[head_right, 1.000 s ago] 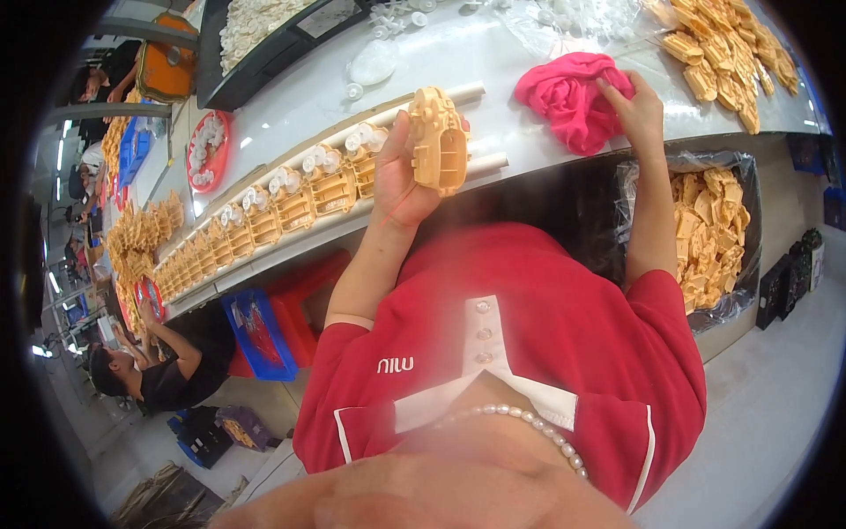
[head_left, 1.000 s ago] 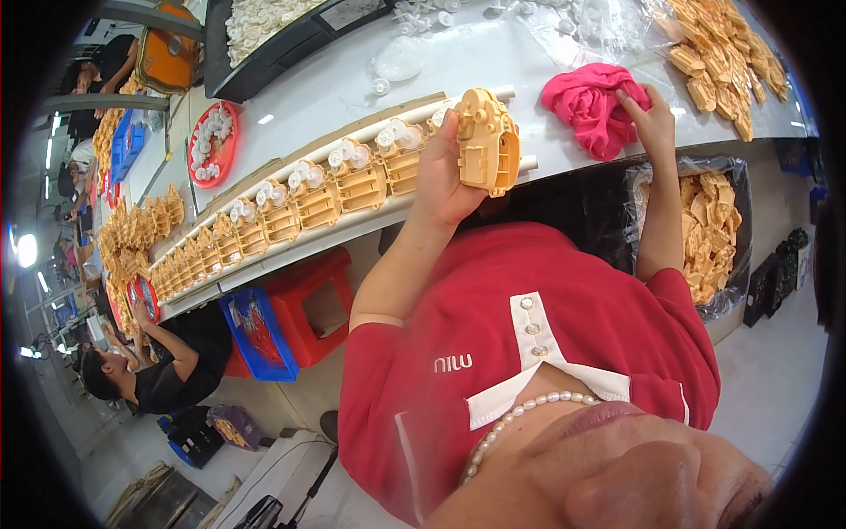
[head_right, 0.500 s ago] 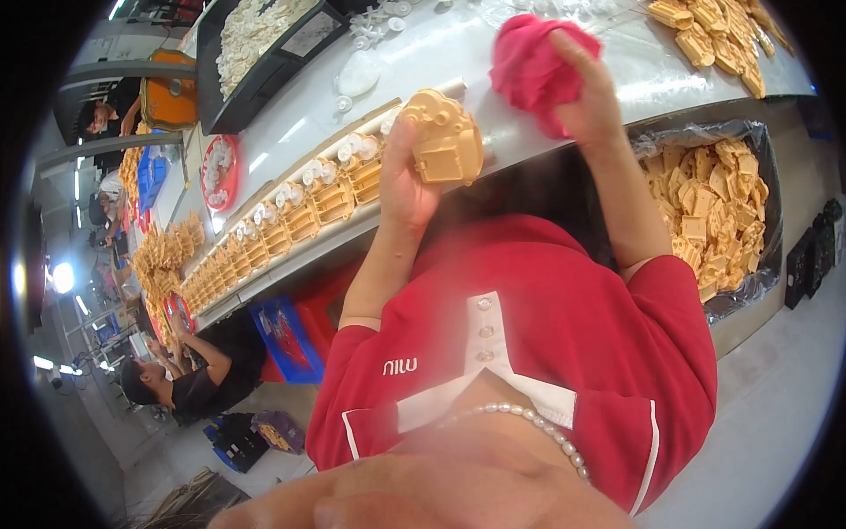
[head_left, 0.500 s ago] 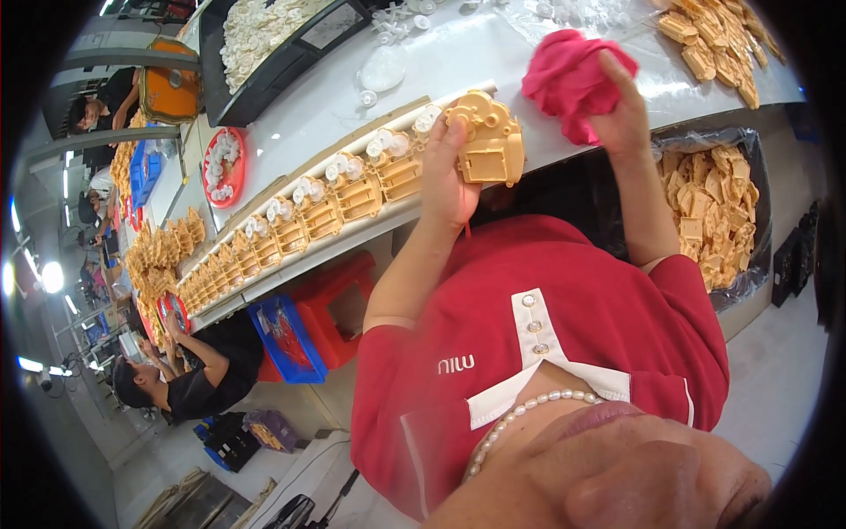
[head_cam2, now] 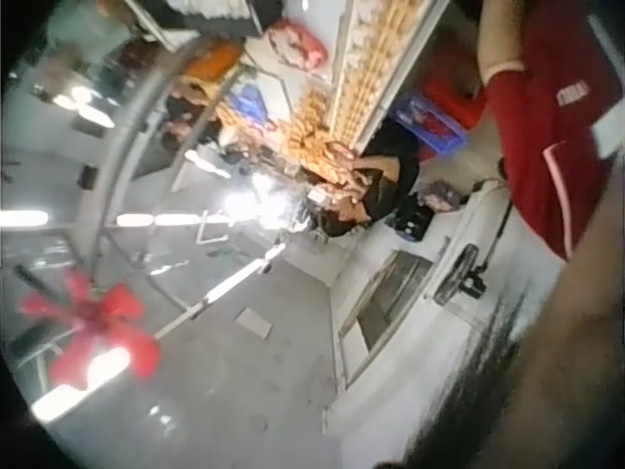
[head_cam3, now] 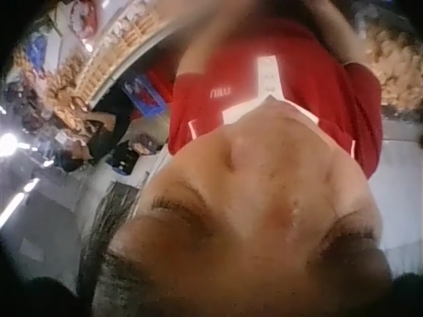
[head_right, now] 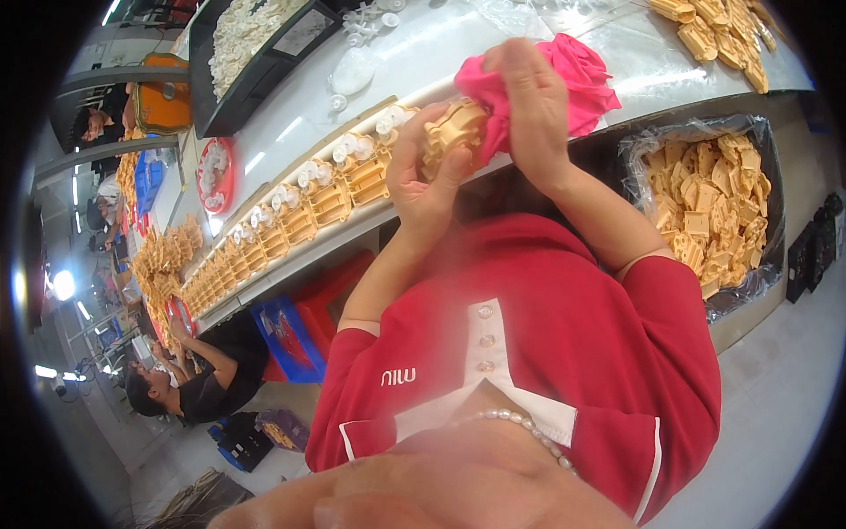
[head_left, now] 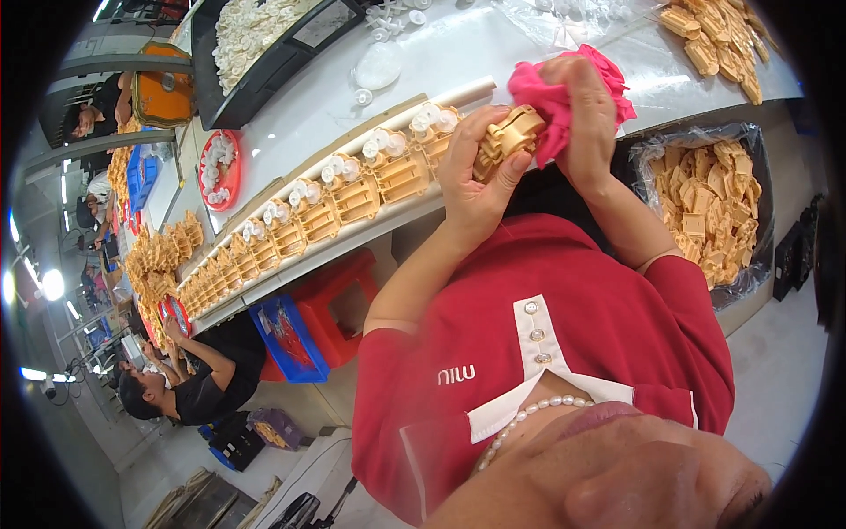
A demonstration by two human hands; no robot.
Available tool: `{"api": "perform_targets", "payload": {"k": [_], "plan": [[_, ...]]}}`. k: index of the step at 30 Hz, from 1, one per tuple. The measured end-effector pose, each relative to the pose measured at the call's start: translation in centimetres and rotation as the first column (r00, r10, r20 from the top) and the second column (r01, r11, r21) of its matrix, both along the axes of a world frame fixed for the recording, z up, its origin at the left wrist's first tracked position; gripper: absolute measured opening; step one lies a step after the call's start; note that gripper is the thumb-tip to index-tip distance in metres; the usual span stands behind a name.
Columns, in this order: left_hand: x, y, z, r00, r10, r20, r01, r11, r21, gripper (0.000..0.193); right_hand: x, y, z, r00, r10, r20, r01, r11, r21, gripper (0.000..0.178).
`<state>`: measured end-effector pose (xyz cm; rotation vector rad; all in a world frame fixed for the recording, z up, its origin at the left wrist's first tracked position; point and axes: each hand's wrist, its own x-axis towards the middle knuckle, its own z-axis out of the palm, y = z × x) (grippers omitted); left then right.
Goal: The person assembles small plastic toy components by fitting the white small parts together by hand at a workshop bench.
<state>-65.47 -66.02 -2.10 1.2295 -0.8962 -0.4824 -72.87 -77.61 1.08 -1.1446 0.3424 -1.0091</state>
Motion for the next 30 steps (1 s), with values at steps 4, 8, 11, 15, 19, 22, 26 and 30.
{"api": "perform_targets", "payload": {"k": [4,8,11,15,19,22,26,30], "plan": [[0.6,0.2,-0.7,0.998,0.028,0.062,-0.024,0.997,-0.073,0.043,0.7,0.9,-0.1,0.993,0.009,-0.122,-0.038,0.971,-0.234,0.024],[0.4,0.4,0.1,0.991,0.06,0.121,-0.049,0.994,-0.097,0.046,1.3,1.4,0.1,0.99,0.034,-0.137,-0.058,0.983,-0.175,0.025],[0.4,0.8,0.6,0.988,0.077,0.135,-0.067,0.995,-0.078,0.046,1.4,1.4,-0.1,0.984,0.034,-0.176,-0.079,0.962,-0.26,0.031],[0.1,0.6,1.4,0.905,0.246,0.348,-0.182,0.962,-0.206,0.041,2.2,2.0,0.9,0.995,0.0,-0.099,-0.036,0.933,-0.357,0.036],[0.4,0.3,1.7,0.873,0.298,0.386,-0.217,0.946,-0.239,0.038,3.0,1.9,1.4,0.997,0.03,-0.065,-0.046,0.964,-0.261,0.039],[0.7,0.0,1.6,0.881,0.293,0.372,-0.217,0.948,-0.233,0.036,3.1,1.4,1.0,0.996,0.029,-0.081,-0.045,0.978,-0.201,0.038],[1.2,-0.3,1.7,0.92,0.227,0.32,-0.165,0.964,-0.21,0.036,3.9,-0.2,1.4,0.989,0.098,-0.113,-0.097,0.995,0.019,0.036],[1.8,-0.1,3.1,0.947,-0.071,-0.315,0.008,0.981,-0.196,0.036,3.4,-2.8,3.1,0.995,0.103,0.01,-0.094,0.864,0.494,0.038]]}}
